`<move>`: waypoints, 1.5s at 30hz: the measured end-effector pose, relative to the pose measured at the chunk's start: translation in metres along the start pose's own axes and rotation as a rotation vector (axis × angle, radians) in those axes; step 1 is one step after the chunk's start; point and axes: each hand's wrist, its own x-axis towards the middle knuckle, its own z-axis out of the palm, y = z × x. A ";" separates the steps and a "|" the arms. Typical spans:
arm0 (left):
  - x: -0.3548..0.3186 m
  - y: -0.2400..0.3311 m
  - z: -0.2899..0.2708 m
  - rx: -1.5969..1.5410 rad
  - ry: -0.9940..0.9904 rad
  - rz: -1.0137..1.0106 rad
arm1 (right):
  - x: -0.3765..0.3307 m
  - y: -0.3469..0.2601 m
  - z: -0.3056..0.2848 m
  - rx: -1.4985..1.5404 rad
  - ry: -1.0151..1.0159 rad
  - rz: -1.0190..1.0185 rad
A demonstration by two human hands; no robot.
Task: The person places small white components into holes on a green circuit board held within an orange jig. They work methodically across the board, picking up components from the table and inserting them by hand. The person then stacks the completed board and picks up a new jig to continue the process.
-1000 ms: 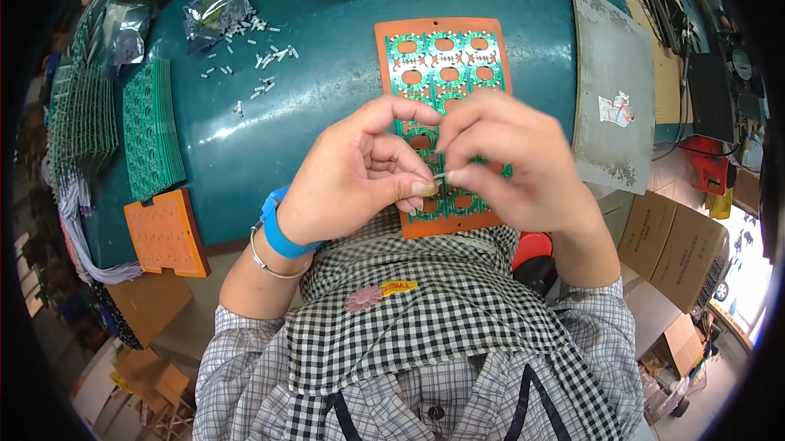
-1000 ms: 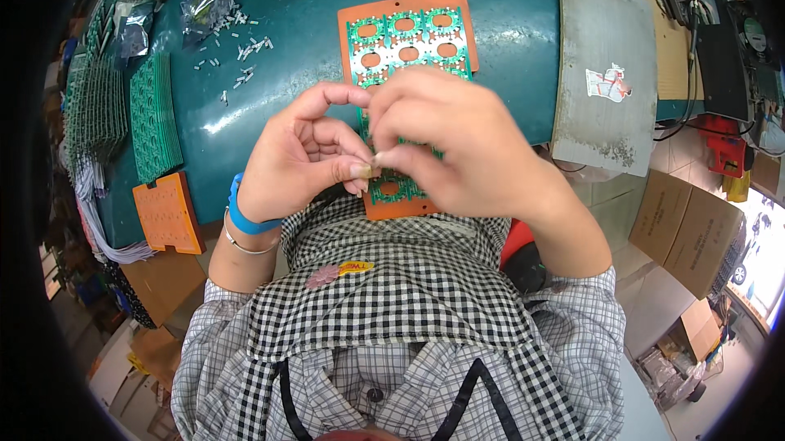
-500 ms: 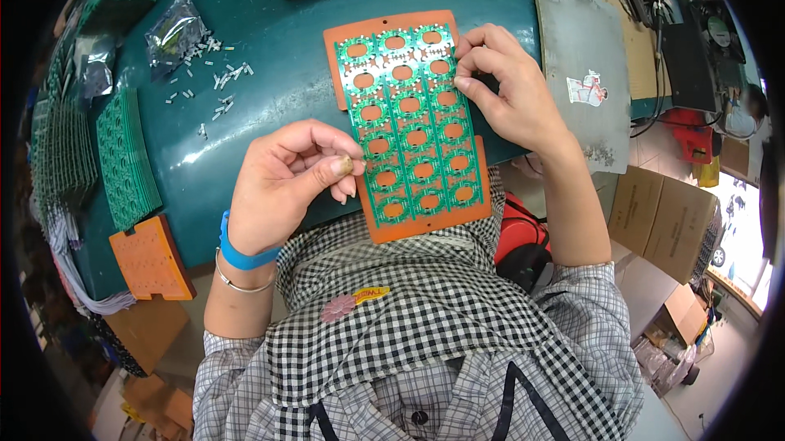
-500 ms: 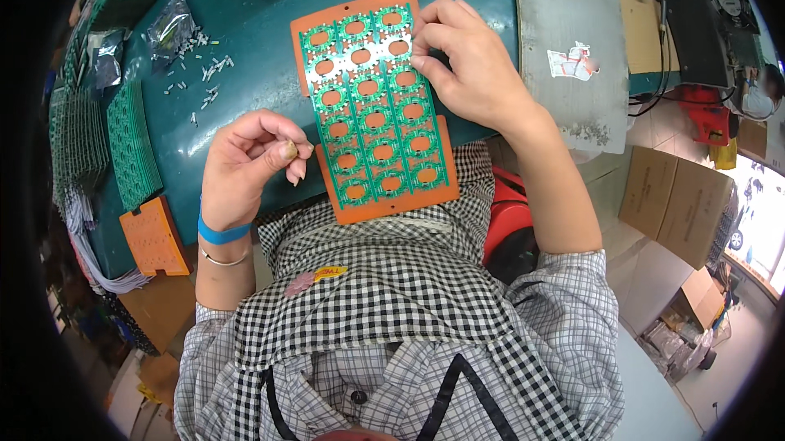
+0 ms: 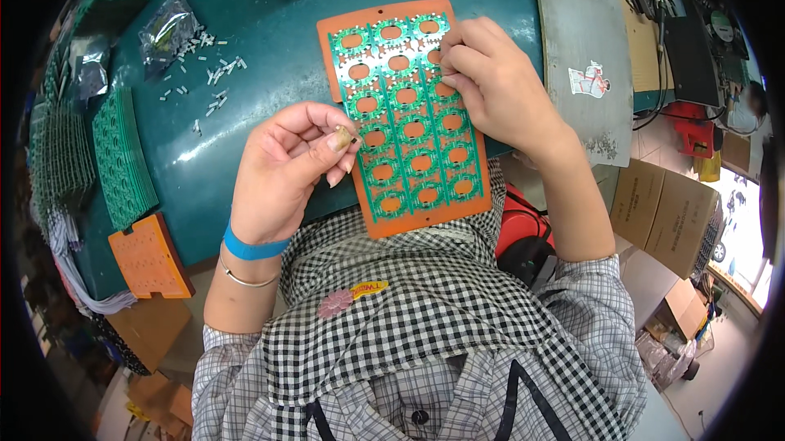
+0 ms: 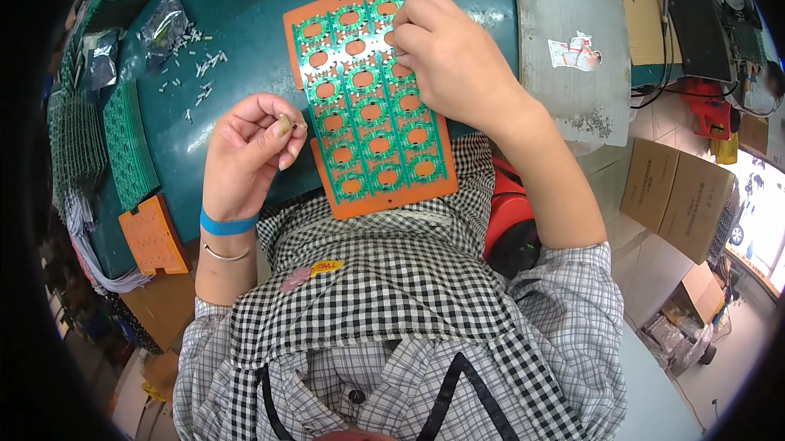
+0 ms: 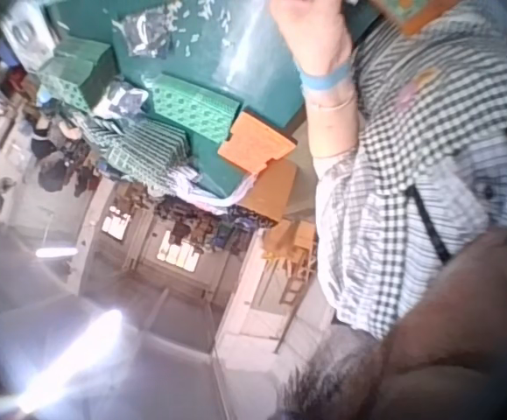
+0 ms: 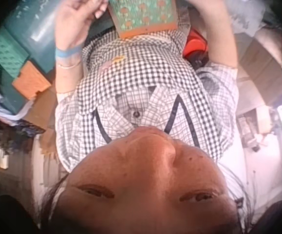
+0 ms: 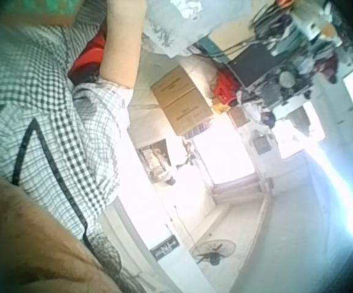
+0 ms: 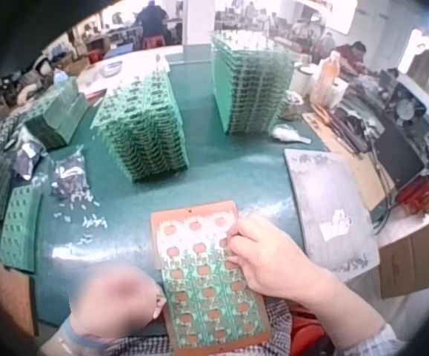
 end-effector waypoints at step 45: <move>-0.004 -0.010 -0.017 -0.192 -0.030 0.075 | -0.027 -0.019 -0.003 0.142 0.038 0.169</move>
